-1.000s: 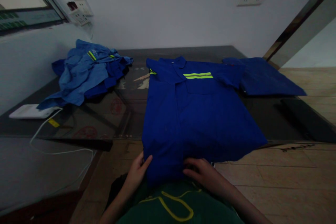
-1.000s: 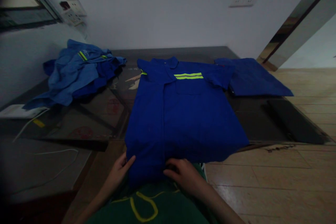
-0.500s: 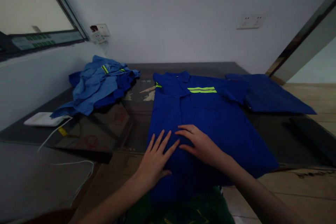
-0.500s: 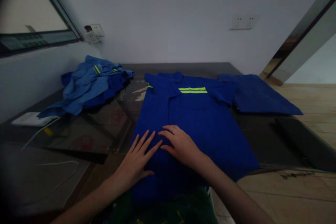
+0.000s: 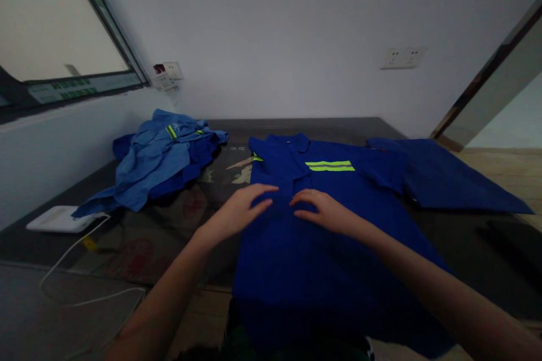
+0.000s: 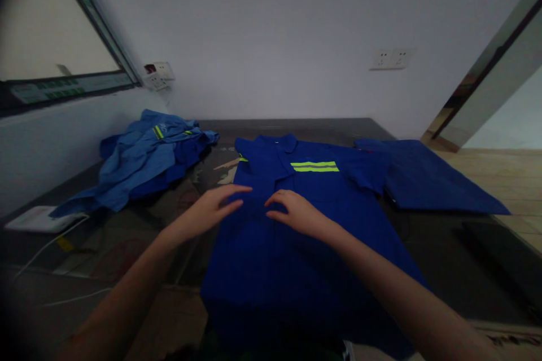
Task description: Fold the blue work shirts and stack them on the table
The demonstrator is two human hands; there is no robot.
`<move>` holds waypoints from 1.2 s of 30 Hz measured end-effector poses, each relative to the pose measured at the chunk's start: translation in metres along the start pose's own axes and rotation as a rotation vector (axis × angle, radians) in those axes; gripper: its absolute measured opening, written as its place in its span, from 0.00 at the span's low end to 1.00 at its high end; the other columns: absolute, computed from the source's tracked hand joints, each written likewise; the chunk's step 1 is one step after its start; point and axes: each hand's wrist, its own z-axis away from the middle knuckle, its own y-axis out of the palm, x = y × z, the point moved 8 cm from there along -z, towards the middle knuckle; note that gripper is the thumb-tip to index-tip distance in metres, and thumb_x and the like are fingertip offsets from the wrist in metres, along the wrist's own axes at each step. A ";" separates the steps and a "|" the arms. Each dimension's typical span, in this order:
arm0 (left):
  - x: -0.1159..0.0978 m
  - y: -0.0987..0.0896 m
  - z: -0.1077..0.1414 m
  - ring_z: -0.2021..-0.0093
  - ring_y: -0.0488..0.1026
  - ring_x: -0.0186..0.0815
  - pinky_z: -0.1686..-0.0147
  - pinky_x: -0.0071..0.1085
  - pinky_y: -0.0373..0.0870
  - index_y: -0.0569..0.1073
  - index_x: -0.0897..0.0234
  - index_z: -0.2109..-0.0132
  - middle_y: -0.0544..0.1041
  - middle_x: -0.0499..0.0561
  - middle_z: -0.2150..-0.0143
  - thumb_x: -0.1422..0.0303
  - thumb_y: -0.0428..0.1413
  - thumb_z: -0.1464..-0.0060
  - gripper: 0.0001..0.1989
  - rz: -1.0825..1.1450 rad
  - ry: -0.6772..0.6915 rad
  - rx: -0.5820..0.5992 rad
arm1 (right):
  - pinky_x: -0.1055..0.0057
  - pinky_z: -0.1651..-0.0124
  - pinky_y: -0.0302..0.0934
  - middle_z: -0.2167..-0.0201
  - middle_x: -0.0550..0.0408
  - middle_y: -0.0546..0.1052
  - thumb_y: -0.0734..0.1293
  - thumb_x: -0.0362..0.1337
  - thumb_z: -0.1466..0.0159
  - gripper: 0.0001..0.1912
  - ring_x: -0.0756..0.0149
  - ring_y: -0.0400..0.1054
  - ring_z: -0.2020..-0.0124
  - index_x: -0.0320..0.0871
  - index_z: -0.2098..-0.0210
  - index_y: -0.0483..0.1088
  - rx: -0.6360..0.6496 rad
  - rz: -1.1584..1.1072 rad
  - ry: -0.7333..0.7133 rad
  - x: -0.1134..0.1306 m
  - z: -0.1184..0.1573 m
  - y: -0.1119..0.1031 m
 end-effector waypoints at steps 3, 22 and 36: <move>0.067 -0.040 -0.069 0.49 0.72 0.41 0.44 0.40 0.65 0.74 0.68 0.49 0.76 0.57 0.49 0.70 0.50 0.41 0.15 0.040 -0.084 -0.253 | 0.64 0.49 0.63 0.57 0.49 0.77 0.66 0.33 0.37 0.09 0.63 0.71 0.55 0.40 0.58 0.74 -0.082 -0.035 0.123 -0.039 -0.045 -0.029; 0.264 -0.052 -0.234 0.60 0.72 0.37 0.54 0.33 0.68 0.74 0.69 0.64 0.78 0.53 0.63 0.66 0.53 0.48 0.10 0.325 -0.169 -0.053 | 0.79 0.77 0.51 0.76 0.65 0.64 0.68 0.31 0.43 0.18 0.79 0.56 0.80 0.42 0.55 0.63 -0.186 -0.609 0.643 -0.193 -0.127 -0.039; 0.270 -0.008 -0.265 0.63 0.72 0.36 0.58 0.31 0.66 0.74 0.66 0.61 0.77 0.52 0.63 0.68 0.48 0.42 0.11 -0.177 -0.047 0.020 | 0.74 0.76 0.61 0.72 0.58 0.73 0.66 0.36 0.44 0.14 0.73 0.64 0.79 0.43 0.57 0.73 -0.042 -0.574 0.541 -0.160 -0.091 -0.042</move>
